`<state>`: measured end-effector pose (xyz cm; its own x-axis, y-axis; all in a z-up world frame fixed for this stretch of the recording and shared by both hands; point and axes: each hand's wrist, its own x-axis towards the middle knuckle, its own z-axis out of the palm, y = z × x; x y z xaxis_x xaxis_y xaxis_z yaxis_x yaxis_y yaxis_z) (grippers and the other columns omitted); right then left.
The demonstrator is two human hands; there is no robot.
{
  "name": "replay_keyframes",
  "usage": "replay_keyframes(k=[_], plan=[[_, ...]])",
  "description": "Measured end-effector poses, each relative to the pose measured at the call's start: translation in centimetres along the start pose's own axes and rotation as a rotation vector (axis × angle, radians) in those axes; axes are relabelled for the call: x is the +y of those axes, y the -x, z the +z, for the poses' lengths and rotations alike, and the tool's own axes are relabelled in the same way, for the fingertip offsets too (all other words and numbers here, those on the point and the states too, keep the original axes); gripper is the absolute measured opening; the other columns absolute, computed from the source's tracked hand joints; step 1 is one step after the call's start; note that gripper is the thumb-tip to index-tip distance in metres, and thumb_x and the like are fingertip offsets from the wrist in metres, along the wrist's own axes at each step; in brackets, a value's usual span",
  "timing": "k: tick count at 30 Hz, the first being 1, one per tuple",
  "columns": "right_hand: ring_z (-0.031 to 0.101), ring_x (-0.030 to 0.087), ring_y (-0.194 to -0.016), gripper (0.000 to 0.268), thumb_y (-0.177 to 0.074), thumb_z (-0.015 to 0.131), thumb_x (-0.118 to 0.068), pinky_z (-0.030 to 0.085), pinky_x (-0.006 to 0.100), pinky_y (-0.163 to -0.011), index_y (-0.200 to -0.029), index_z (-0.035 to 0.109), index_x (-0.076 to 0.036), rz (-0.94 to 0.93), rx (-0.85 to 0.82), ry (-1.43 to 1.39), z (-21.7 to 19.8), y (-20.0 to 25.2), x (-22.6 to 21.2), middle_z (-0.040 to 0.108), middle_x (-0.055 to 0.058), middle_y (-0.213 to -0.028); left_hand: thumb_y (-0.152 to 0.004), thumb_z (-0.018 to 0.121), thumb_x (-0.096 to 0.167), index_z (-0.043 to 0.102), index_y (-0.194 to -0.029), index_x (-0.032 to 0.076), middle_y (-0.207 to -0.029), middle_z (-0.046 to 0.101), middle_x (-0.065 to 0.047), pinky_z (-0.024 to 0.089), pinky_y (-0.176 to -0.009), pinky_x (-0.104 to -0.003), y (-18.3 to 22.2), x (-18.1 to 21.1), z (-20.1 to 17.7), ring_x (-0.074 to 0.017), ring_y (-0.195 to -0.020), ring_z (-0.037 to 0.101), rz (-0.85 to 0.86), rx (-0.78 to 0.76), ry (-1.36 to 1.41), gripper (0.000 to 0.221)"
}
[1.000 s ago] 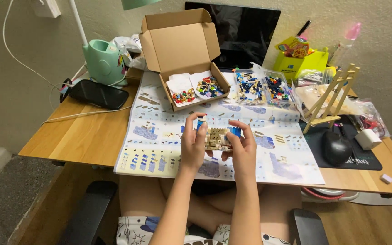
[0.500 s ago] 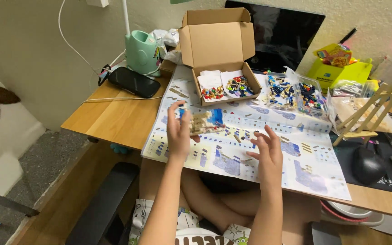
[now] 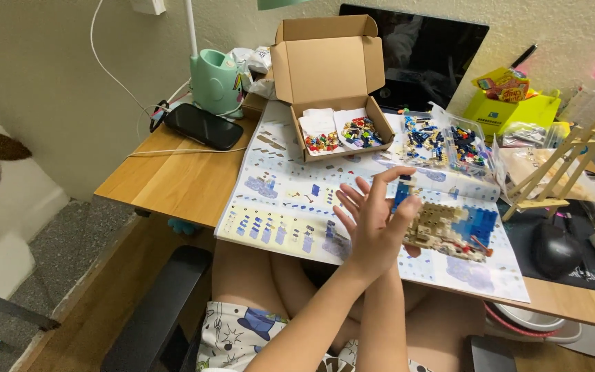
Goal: Assembling a miniature building block model by following printed instructions
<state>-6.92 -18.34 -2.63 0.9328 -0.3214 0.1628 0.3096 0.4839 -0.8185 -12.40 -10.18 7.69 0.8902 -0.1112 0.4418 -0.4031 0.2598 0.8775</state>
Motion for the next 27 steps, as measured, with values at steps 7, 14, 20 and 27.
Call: replay_keyframes(k=[7,14,20,27], plan=[[0.042,0.032,-0.136,0.049,-0.101,0.038,-0.035,0.038,0.050,-0.112,-0.143,0.039,-0.010,0.016,0.061,-0.029,-3.2,-0.6,-5.7,0.047,0.016,-0.142,-0.091,0.054,0.044,0.045,-0.134,0.005,-0.090,0.057,-0.014,0.050,-0.071,-0.028,-2.6,0.1,-4.9,-0.0167,-0.074,0.054,-0.046,0.232,0.125,0.058],[0.037,0.034,-0.139,0.062,-0.097,0.027,-0.051,0.030,0.052,-0.115,-0.145,0.034,-0.013,-0.062,0.098,0.175,-4.6,0.6,-9.6,0.044,0.015,-0.143,-0.094,0.049,0.046,0.040,-0.136,0.009,-0.073,0.062,-0.015,0.052,-0.044,-0.021,-4.7,-9.0,-12.2,-0.0159,-0.047,0.062,-0.114,0.333,-0.018,0.057],[0.039,0.033,-0.136,0.063,-0.097,0.027,-0.051,0.033,0.050,-0.112,-0.144,0.035,-0.009,-0.023,0.042,0.235,-2.9,0.4,-8.8,0.047,0.015,-0.138,-0.095,0.050,0.047,0.041,-0.136,0.007,-0.067,0.060,-0.012,0.049,-0.040,-0.018,-4.6,-11.7,-11.6,-0.0150,-0.045,0.061,-0.128,0.299,-0.013,0.059],[0.041,0.035,-0.135,0.062,-0.097,0.029,-0.048,0.035,0.050,-0.111,-0.143,0.037,-0.006,0.025,0.035,0.266,-2.0,0.8,-7.9,0.050,0.019,-0.134,-0.096,0.049,0.046,0.042,-0.135,0.009,-0.065,0.056,-0.007,0.052,-0.041,-0.019,-3.7,-10.9,-11.0,-0.0145,-0.045,0.062,-0.125,0.250,-0.035,0.054]])
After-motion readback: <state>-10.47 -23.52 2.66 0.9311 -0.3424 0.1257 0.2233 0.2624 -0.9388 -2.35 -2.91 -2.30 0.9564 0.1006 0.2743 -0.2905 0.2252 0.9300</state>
